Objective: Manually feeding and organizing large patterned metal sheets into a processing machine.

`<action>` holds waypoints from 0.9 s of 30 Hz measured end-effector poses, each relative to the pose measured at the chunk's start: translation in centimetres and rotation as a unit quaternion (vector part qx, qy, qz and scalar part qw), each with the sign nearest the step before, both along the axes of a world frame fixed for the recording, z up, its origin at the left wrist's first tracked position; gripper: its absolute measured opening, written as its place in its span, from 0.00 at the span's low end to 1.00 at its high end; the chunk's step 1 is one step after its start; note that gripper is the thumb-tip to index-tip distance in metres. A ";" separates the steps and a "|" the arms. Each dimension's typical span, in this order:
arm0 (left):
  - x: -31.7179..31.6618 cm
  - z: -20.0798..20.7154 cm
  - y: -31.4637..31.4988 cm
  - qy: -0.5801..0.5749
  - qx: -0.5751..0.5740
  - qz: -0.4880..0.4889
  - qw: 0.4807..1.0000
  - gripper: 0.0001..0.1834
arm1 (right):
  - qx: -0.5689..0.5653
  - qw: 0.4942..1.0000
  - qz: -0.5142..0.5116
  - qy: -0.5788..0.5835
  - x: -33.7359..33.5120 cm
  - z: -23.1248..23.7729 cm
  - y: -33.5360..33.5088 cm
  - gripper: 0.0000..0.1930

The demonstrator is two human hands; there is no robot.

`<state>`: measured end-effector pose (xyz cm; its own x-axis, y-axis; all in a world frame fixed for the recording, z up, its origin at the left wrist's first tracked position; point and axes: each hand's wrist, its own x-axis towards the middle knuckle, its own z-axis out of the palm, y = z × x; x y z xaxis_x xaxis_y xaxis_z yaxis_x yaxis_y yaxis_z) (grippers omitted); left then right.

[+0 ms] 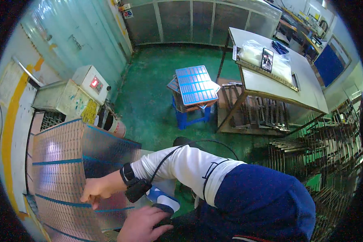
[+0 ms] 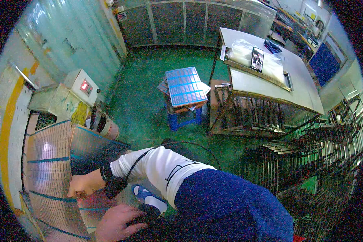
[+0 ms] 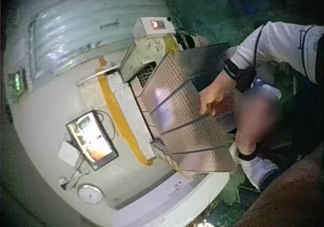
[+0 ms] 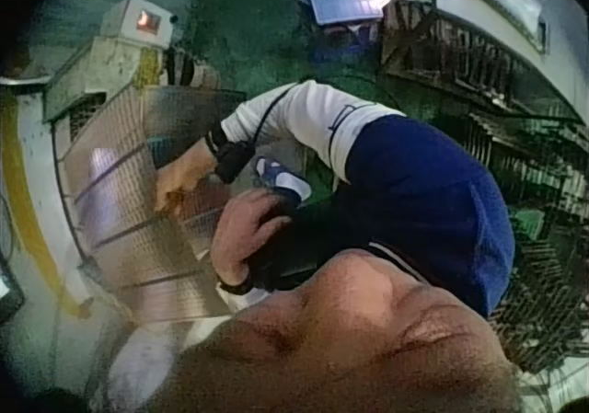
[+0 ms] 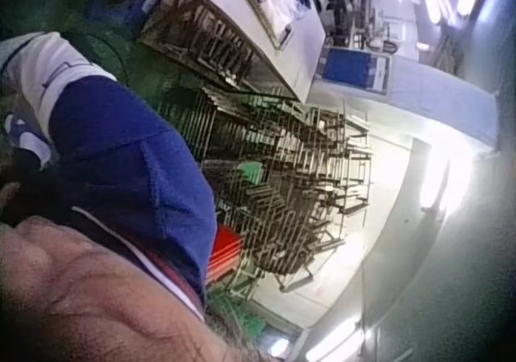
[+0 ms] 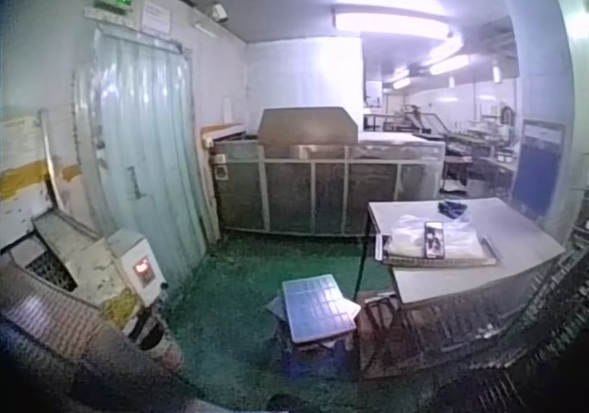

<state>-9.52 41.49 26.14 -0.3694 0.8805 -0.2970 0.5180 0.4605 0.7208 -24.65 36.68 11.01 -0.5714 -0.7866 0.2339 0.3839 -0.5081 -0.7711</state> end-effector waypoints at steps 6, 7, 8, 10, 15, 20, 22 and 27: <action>0.1 0.3 0.8 0.008 -0.015 -0.014 1.000 0.16 | -0.021 0.999 -0.018 -0.040 0.3 -0.7 -0.3 0.10; 0.1 0.2 0.9 0.008 -0.014 -0.012 1.000 0.16 | -0.020 0.998 -0.023 -0.049 0.2 -0.7 0.0 0.11; 0.1 0.1 0.5 0.007 -0.012 -0.010 1.000 0.16 | -0.006 0.967 -0.097 0.234 0.2 0.3 1.1 0.11; -0.1 -0.2 0.6 0.006 -0.008 -0.013 1.000 0.16 | 0.009 0.853 -0.165 0.496 0.2 0.5 1.8 0.11; 0.0 -2.0 -2.1 0.083 0.040 -0.042 0.995 0.12 | 0.022 0.808 -0.261 0.528 0.2 1.0 -0.2 0.10; -0.4 -2.6 -3.5 0.069 0.002 -0.042 0.997 0.18 | 0.097 0.971 0.025 -0.218 -1.2 2.1 -2.8 0.18; -1.0 -0.9 -3.3 0.055 -0.035 -0.026 0.998 0.18 | 0.086 0.964 -0.006 -0.253 -0.8 4.9 -1.9 0.11; -0.3 -1.0 -3.4 0.053 0.011 -0.005 0.999 0.18 | 0.081 0.966 0.011 -0.245 -0.7 5.2 -2.7 0.11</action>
<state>-9.87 38.06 25.15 -0.3884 0.8904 -0.2374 0.5959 0.4392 0.6723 -25.33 33.94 16.23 -0.5656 -0.8032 -0.1871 0.7315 -0.3839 -0.5634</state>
